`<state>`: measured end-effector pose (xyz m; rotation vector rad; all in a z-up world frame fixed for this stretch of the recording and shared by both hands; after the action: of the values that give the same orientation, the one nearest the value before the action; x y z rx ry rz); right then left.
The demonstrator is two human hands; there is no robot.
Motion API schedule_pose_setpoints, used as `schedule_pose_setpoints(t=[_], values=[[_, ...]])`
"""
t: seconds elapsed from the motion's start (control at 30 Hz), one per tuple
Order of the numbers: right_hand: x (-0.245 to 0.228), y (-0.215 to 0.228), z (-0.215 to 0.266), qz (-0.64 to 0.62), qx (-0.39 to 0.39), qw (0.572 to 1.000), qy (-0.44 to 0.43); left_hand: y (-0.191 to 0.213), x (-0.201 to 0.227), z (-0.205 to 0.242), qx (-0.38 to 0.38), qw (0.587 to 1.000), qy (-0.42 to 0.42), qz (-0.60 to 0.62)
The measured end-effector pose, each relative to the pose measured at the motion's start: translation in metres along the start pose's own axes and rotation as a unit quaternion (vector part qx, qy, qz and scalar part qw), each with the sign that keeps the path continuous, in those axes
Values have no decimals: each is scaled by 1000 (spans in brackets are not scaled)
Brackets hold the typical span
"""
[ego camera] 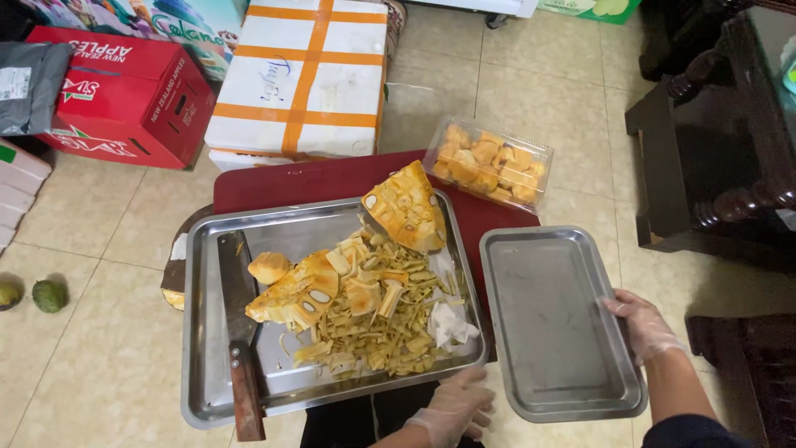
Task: Extracting jackfruit bulbs from the core and cleaning a metal tray with a cloth
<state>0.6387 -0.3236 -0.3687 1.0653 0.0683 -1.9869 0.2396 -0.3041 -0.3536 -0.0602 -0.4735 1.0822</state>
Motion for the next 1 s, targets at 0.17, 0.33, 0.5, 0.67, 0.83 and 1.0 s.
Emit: schedule_pose_setpoints(t=[0.17,0.33,0.5,0.67,0.83,1.0], values=[[18,9,-85,-23,-35,998,49,23,-12,-12,25,997,-6,75],[22,-18,-94,-38,-56,997,46,43,-14,-4,22,998,41,48],[20,-33,-96,-5,-41,999,21,50,-12,-2,15,996,81,39],[6,-41,-71,-1,-1,1000,-7,41,-3,14,38,996,69,30],[-65,-79,44,87,6,993,-81,33,6,19,46,996,76,26],[-54,-75,14,99,-33,994,-32,32,9,16,35,995,82,47]])
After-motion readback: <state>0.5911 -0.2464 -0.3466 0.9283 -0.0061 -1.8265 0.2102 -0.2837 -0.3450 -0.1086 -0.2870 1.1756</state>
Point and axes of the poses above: each hand's wrist, its own z-axis away from the middle knuckle, its own y-axis out of the back of the hand, x = y × z, the point moved 4 cm from there along -z, towards the middle knuckle, and after that the axes turned 5 degrees about x, right-handed, at the moved point
